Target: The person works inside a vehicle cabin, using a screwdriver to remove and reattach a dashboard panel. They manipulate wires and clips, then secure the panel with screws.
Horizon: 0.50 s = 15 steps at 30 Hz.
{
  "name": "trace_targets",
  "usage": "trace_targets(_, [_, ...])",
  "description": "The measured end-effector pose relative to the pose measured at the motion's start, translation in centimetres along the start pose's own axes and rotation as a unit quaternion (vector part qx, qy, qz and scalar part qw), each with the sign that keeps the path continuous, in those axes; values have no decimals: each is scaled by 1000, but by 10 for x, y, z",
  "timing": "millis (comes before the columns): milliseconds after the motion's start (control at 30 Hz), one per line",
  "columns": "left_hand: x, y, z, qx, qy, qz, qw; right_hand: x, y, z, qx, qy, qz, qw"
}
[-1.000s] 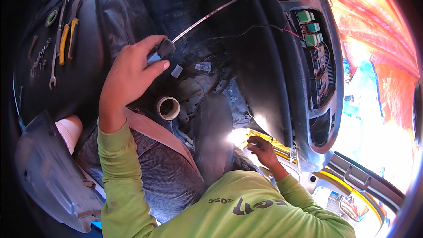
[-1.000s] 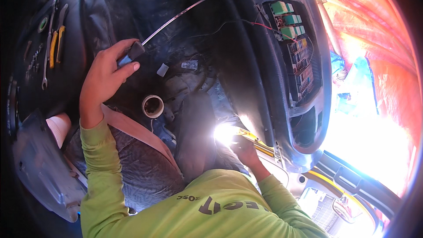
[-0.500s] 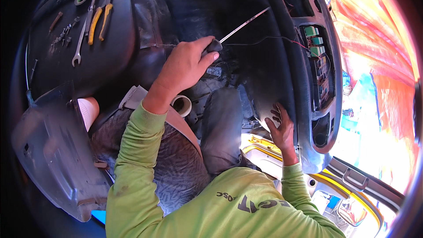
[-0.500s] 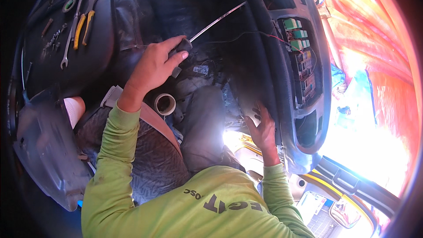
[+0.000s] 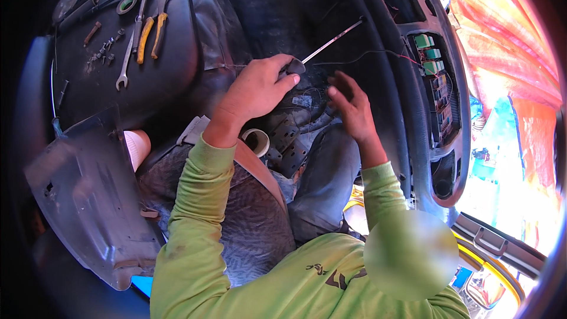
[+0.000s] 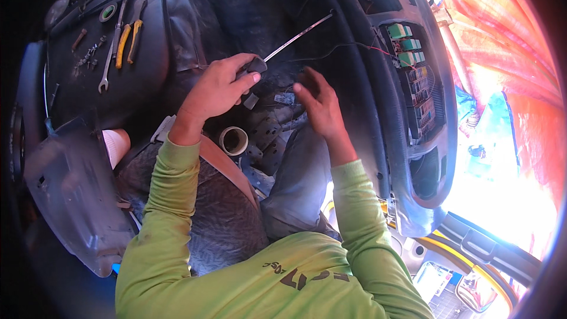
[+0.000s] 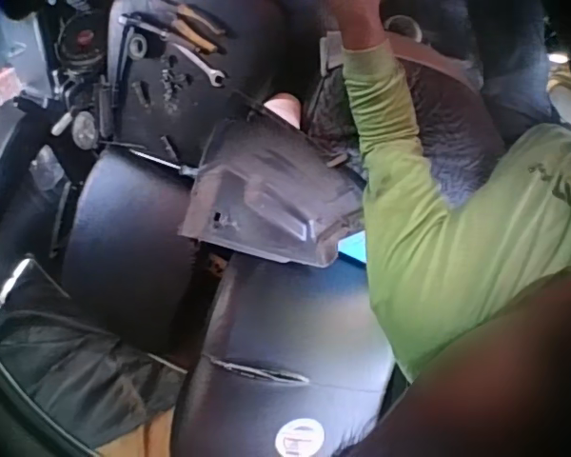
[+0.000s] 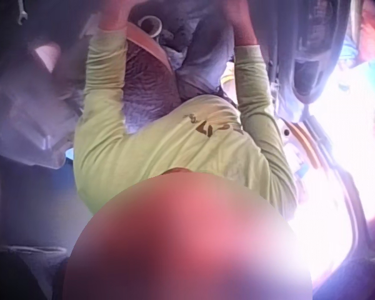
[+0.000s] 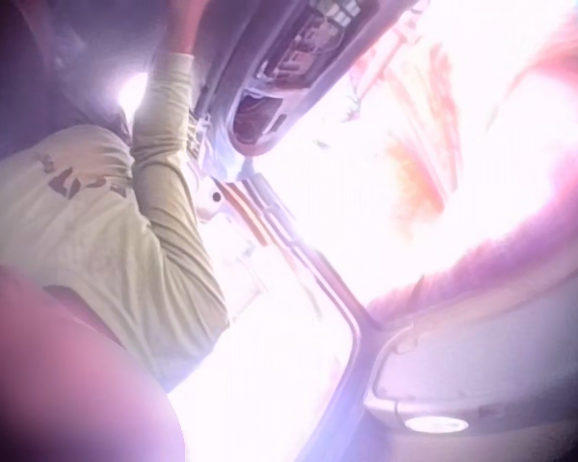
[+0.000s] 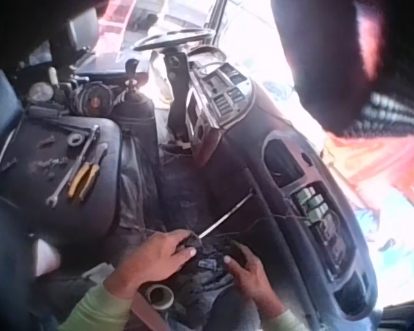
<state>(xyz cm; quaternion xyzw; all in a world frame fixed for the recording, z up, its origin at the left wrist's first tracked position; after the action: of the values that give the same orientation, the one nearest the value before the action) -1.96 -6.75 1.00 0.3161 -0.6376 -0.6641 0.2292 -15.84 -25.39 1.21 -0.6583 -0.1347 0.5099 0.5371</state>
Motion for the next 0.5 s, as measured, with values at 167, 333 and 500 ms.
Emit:
trace_targets(167, [17, -15, 0, -59, -48, 32, 997, 27, -18, -34, 72, 13, -235, 969])
trace_targets(333, [24, -17, 2, -82, -79, 48, 992, 37, -25, -60, 108, 45, -349, 930])
trace_targets(500, [33, -23, 2, -114, -102, 92, 984, 36, -16, -69, 113, 61, -346, 929])
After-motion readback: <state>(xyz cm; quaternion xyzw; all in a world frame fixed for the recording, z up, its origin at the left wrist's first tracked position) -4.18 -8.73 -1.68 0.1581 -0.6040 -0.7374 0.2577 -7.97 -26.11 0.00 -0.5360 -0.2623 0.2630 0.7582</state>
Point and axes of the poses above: each hand's wrist, its own z-axis away from the middle knuckle, its own x-axis out of the palm, y = z × x, the point moved 9 cm from there along -z, towards the middle knuckle, and after that the axes turned 6 degrees about y, right-handed, at the moved point
